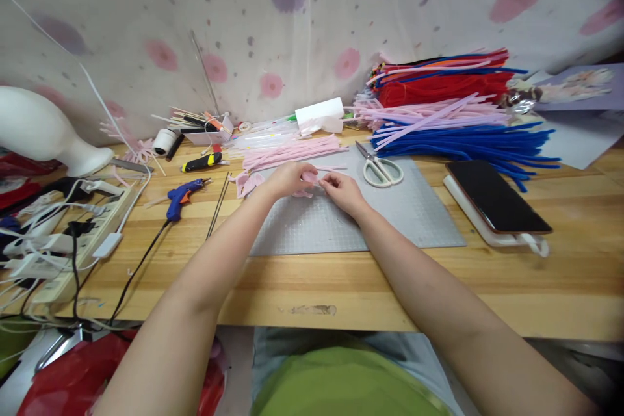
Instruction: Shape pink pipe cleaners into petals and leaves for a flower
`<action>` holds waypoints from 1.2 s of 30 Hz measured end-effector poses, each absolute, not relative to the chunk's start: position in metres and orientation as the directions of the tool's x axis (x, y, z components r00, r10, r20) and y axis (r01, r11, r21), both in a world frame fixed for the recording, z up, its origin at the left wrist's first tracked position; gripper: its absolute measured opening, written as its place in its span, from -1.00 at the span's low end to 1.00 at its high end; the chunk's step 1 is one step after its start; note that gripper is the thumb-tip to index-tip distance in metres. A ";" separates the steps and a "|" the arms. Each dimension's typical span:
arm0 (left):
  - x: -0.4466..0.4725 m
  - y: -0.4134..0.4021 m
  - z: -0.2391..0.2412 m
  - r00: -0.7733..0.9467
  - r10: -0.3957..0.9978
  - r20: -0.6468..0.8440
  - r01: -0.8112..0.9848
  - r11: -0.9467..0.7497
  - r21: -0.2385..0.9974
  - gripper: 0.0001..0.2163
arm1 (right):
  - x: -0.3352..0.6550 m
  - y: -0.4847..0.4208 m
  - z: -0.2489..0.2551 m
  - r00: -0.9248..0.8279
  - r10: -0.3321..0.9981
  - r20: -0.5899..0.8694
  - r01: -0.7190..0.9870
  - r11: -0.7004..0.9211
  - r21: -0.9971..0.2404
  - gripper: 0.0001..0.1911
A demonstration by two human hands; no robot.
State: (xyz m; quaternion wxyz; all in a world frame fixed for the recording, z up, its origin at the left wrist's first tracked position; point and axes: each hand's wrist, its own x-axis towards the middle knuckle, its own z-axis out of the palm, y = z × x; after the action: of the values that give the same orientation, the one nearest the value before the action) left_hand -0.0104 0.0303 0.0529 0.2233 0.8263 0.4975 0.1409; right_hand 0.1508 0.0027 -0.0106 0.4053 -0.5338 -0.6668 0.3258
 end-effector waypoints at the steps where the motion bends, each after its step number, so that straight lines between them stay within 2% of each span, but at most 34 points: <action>1: -0.011 0.030 0.052 0.471 0.882 0.024 0.760 -0.419 0.497 -0.73 | 0.151 0.002 -0.010 -0.102 0.975 0.198 0.445 0.223 -0.867 -0.78; 5: -0.011 0.030 0.047 0.498 0.864 0.073 0.748 -0.470 0.469 -0.80 | 0.151 0.001 -0.010 -0.103 0.970 0.221 0.435 0.243 -0.867 -0.77; 10: -0.013 0.032 0.041 0.517 0.848 0.118 0.685 -0.492 0.538 -0.68 | 0.152 0.003 -0.014 -0.093 0.971 0.222 0.415 0.241 -0.877 -0.77; 15: -0.012 0.034 0.036 0.480 0.874 0.078 0.637 -0.409 0.654 -0.74 | 0.152 0.004 -0.014 -0.082 0.967 0.241 0.405 0.254 -0.878 -0.78; 19: -0.006 0.033 0.036 0.410 0.911 0.043 0.523 -0.273 0.807 -0.67 | 0.152 0.002 -0.011 -0.087 0.964 0.250 0.403 0.263 -0.877 -0.80; 23: -0.004 0.037 0.039 0.326 0.945 -0.034 0.521 -0.150 0.840 -0.83 | 0.151 0.001 -0.011 -0.095 0.959 0.266 0.362 0.282 -0.889 -0.85; 26: -0.004 0.035 0.042 0.306 0.950 -0.055 0.504 -0.113 0.856 -0.89 | 0.151 0.003 -0.014 -0.063 0.973 0.221 0.256 0.230 -0.939 -0.86; 31: 0.000 0.022 0.045 0.247 0.941 -0.230 0.352 0.134 0.926 -0.83 | 0.150 0.008 -0.015 -0.016 0.990 0.139 0.012 0.139 -0.990 -0.82; 36: 0.007 0.014 0.031 0.133 0.979 -0.156 0.228 0.122 0.966 -0.83 | 0.151 0.009 -0.012 -0.051 0.998 0.035 -0.220 0.023 -0.975 -0.72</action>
State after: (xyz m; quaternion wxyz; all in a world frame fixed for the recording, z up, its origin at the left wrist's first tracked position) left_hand 0.0075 0.0140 0.0307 0.5119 0.5517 0.5470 0.3665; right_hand 0.1508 0.0088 -0.0119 0.5457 -0.4205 -0.4625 0.5581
